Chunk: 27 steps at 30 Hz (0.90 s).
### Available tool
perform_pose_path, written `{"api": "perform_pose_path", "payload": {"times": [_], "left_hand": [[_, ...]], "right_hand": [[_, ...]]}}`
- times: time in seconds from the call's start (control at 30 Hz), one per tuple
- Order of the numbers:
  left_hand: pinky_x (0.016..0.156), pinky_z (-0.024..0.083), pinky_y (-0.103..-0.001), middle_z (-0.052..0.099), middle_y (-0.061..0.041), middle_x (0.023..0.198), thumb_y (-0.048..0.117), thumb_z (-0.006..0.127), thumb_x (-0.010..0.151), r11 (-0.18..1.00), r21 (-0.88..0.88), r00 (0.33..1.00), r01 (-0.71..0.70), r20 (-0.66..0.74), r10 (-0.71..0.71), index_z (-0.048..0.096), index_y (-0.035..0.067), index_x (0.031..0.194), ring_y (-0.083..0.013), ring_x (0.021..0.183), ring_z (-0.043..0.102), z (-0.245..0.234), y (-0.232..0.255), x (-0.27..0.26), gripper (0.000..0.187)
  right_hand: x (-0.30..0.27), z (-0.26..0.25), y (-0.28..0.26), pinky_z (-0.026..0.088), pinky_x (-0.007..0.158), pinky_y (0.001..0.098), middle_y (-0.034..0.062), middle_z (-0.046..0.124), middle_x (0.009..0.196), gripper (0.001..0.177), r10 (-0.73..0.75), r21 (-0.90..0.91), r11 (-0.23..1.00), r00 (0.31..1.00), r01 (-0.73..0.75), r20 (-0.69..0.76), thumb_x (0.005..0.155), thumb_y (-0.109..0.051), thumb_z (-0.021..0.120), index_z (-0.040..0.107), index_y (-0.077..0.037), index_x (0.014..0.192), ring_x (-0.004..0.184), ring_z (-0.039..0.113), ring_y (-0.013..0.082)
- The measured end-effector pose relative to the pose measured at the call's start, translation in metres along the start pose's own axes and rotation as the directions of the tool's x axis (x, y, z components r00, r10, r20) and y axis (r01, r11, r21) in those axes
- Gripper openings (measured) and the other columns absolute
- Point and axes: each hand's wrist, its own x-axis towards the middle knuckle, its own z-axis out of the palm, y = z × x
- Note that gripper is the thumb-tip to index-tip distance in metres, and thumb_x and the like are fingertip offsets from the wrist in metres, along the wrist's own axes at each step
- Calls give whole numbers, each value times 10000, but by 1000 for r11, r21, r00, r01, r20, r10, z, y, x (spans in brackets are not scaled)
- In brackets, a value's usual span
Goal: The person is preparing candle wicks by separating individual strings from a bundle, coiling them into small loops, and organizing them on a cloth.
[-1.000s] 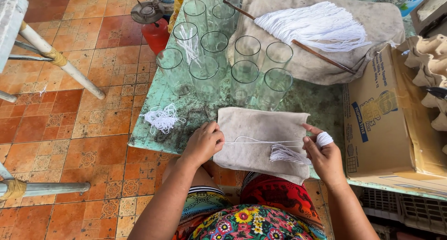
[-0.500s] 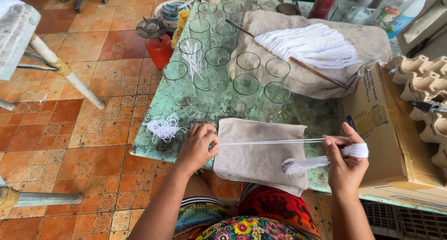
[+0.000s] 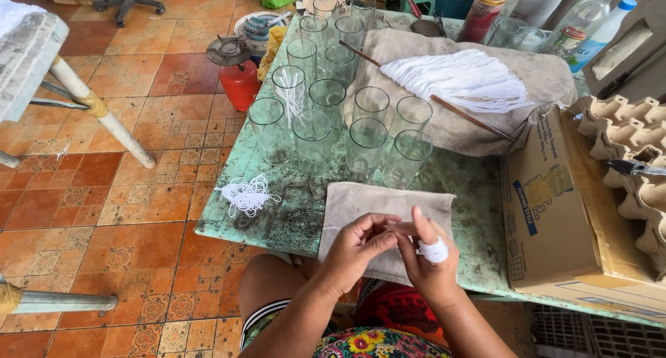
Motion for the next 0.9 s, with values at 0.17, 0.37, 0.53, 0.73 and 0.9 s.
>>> {"api": "perform_pose_path", "payload": {"times": [0.17,0.37,0.53,0.73,0.9], "left_hand": [[719,433,-246,729,19,985,166,773,907,987,-58,977,151,-141,-158,730,128,980,-82,884,579,-10,-10,-1,93],[744,460,-233,628,-4,903,103,738,949,983,147,990,-106,-78,118,711,91,978,-102,777,533,-13,-2,-2,42],[864,473,-244,439,11,996,124,785,923,827,502,968,-252,141,210,772,188,989,-134,975,495,-10,13,-6,93],[694,559,-183,452,-12,971,104,736,941,869,425,949,-253,-66,308,652,90,934,-94,779,460,-12,4,-4,85],[585,406,-252,454,-36,964,126,747,943,672,665,842,-326,-118,526,737,90,945,-138,836,510,-14,6,-6,38]], "right_hand": [[-5,5,1,570,872,306,34,776,1036,675,24,129,991,999,-19,-43,1004,-27,682,362,-145,1586,911,750,169],[-26,26,14,549,768,341,135,735,956,337,573,669,599,819,-440,25,979,-35,647,524,-54,1293,823,682,209],[-44,31,32,585,510,343,118,664,708,301,486,537,-383,330,-752,809,835,-213,800,680,33,961,501,668,255],[-25,31,8,545,511,275,111,749,851,149,600,692,-279,442,-666,667,935,-133,728,716,-17,1028,541,662,149],[-9,16,-11,500,686,275,54,695,943,117,576,604,497,757,-623,308,1001,-142,640,697,-47,1039,755,581,133]]}}
